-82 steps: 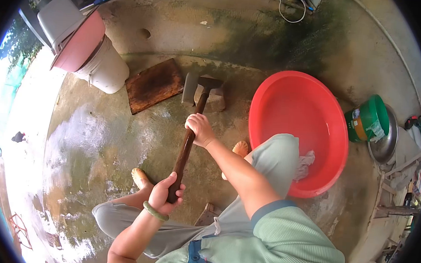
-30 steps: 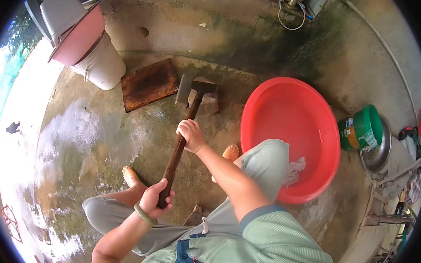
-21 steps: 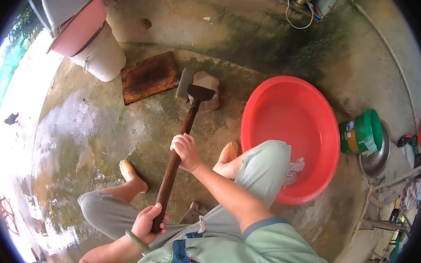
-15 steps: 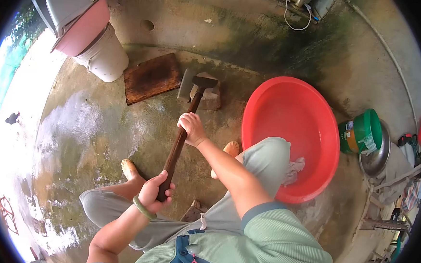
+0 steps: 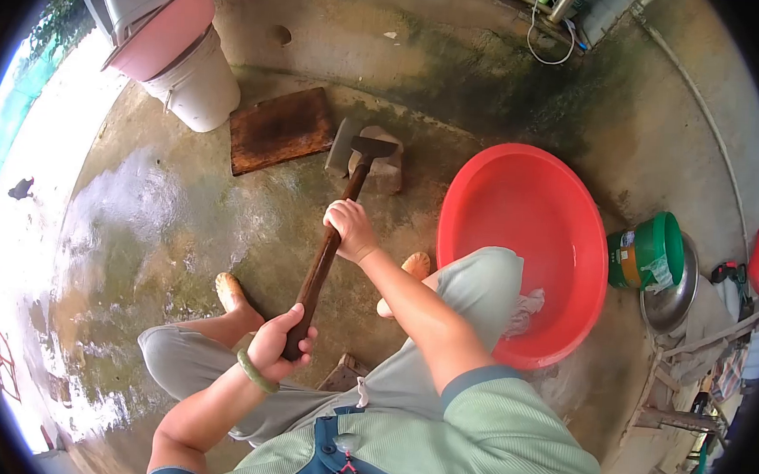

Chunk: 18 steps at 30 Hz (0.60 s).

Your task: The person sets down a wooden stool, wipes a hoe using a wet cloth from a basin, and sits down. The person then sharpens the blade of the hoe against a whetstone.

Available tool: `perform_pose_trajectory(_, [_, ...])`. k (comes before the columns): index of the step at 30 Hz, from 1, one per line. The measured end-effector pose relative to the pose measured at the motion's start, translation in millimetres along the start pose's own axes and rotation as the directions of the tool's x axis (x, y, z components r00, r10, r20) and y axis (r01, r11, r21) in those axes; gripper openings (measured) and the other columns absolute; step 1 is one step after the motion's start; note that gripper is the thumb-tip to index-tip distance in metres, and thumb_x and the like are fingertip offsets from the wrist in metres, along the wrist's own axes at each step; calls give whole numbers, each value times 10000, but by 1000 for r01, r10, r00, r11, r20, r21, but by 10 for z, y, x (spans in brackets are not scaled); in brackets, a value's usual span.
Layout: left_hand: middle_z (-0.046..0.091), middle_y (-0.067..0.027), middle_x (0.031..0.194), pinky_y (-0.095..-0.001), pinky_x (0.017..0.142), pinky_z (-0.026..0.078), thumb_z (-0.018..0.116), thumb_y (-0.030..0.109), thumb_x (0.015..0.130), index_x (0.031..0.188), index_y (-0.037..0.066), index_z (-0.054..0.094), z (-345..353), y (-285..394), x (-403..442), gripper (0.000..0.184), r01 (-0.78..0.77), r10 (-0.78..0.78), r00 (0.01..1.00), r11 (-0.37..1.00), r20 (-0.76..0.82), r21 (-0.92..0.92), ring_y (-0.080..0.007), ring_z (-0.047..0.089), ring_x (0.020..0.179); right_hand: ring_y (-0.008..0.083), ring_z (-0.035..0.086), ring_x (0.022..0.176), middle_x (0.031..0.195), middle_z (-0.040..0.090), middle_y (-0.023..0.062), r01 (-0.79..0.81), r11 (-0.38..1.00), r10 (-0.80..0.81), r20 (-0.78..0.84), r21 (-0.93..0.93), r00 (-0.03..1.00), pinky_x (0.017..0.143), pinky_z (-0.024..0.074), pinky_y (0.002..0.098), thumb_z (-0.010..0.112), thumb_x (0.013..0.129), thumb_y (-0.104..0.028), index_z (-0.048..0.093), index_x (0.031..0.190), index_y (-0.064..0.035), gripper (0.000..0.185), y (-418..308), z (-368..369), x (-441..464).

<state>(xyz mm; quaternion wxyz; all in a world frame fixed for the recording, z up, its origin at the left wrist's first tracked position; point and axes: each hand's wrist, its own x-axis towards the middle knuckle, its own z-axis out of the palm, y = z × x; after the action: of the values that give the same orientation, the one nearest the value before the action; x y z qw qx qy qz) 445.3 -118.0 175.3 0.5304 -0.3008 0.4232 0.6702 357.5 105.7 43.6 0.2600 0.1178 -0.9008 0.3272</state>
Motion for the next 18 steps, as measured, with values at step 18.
perform_pose_trajectory(18, [517,-73,679,-304,409,416,582,249,815,943,20,478,-269,252,-247,282,-329,720,670,70,180,942,-167,523,507,229,524,882,797,540,27,339,937,-310,234,-91,921,785,364,374,635,636,-139,513,794,-147,200,-39,-69,510])
